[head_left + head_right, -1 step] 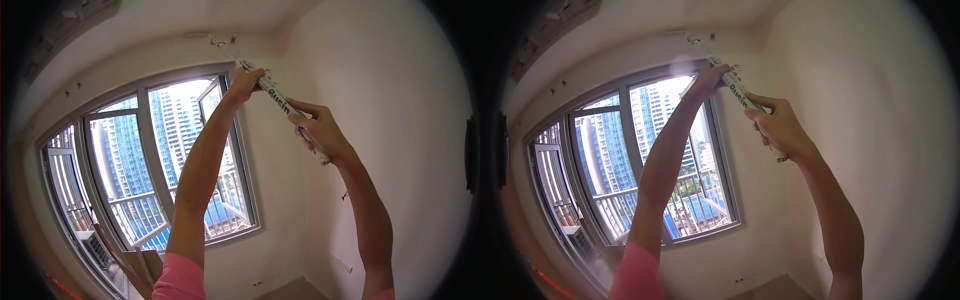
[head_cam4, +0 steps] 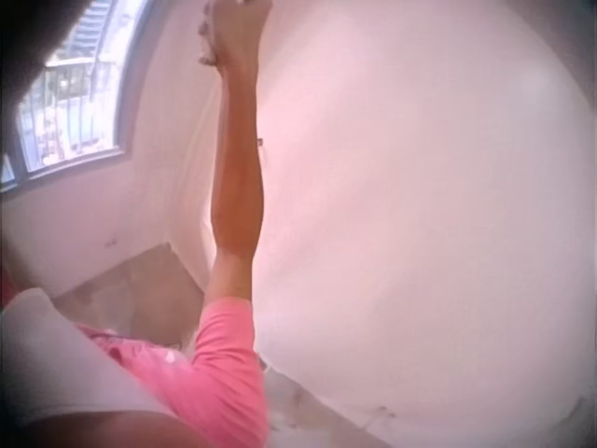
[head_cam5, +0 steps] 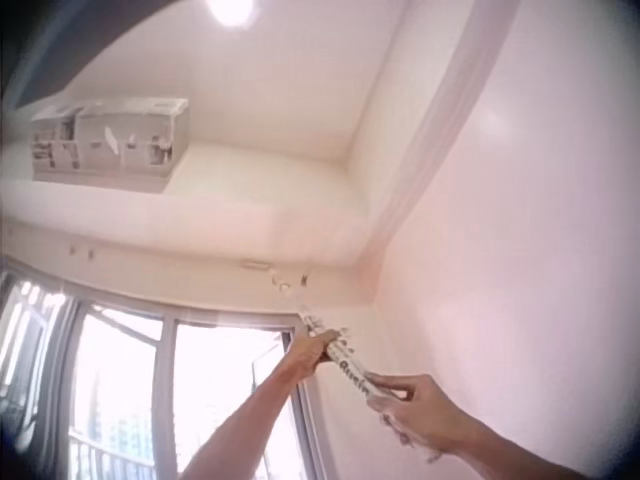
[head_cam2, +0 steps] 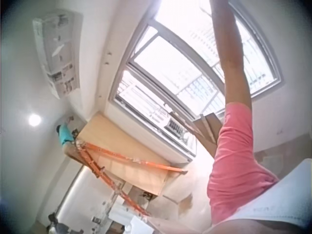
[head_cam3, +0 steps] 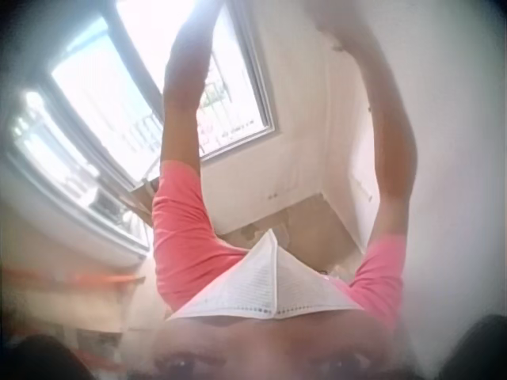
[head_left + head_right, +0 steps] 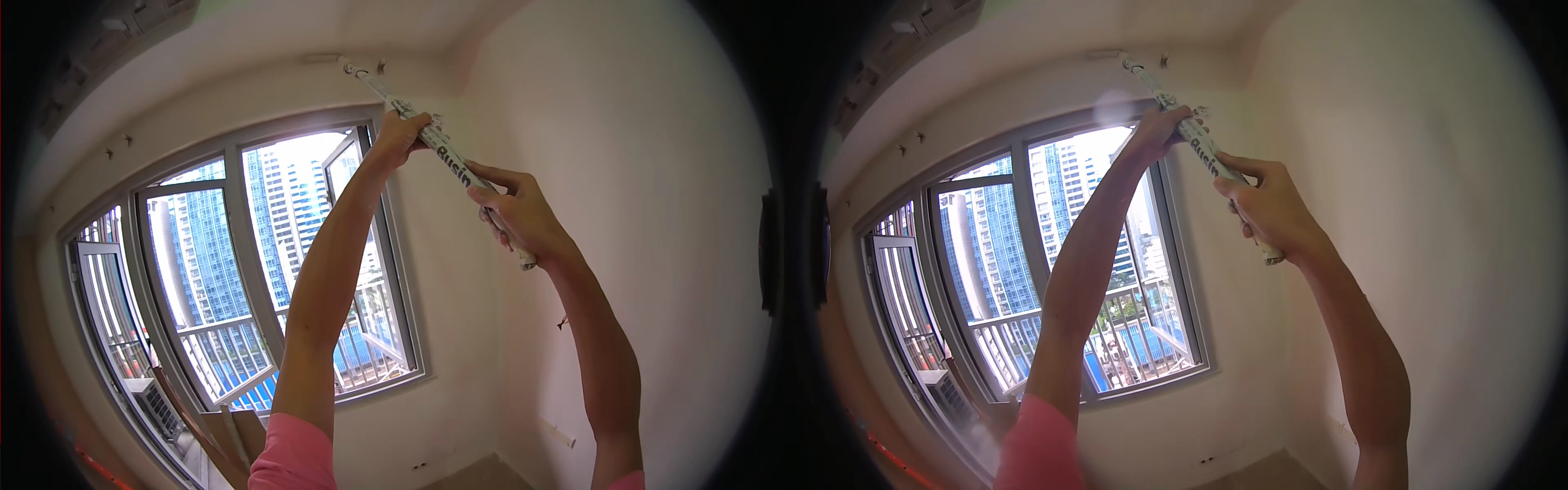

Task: The person uses a paint roller on an extension pole to apply white paint to the ceiling and upper walls of a room. They repeatedly dip the roller into a paint bucket to reload it with paint and continue rolling the surface near a window.

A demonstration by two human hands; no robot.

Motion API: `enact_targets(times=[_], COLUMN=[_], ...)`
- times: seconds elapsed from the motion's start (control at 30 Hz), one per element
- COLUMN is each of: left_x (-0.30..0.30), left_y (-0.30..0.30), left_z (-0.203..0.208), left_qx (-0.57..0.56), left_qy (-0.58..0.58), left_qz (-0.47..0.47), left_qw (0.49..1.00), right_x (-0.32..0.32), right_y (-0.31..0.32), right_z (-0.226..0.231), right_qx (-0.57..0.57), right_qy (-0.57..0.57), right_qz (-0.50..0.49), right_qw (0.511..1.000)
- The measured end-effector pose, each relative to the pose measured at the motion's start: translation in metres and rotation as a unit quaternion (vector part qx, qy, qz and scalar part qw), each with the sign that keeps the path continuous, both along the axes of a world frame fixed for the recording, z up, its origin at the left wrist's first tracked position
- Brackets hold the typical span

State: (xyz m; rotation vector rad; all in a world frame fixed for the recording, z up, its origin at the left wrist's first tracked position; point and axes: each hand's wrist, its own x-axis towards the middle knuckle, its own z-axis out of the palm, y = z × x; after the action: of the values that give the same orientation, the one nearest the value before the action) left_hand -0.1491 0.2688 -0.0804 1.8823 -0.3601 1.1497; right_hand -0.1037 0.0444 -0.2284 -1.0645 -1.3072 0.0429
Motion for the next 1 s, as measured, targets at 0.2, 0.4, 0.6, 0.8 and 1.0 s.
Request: enact_targets(times=[0.2, 0.4, 0.6, 0.8, 1.0], left_x=[0.003, -0.005, -0.009, -0.021, -0.043], left_y=[-0.033, -0.155, -0.247, -0.289, -0.274], left_z=[0.001, -0.041, -0.053, -0.074, -0.099], left_qx=[0.025, 0.041, 0.066, 0.08, 0.039], left_qy=[-0.004, -0.048, -0.043, -0.06, -0.056], left_qz=[0.01, -0.018, -0.027, -0.052, -0.011], left_qw=[1.0, 0.998, 0.997, 0.994, 0.998], right_x=[0.001, -0.018, -0.03, -0.04, -0.049], right_y=[-0.035, -0.144, -0.228, -0.256, -0.237], right_z=[-0.002, -0.043, -0.064, -0.082, -0.102], right_qx=[0.006, 0.022, 0.039, 0.039, 0.021], right_qy=[-0.013, 0.033, 0.052, 0.063, 0.065], right_qz=[-0.022, -0.036, -0.09, -0.131, -0.091], right_qw=[1.0, 0.999, 0.994, 0.989, 0.994])
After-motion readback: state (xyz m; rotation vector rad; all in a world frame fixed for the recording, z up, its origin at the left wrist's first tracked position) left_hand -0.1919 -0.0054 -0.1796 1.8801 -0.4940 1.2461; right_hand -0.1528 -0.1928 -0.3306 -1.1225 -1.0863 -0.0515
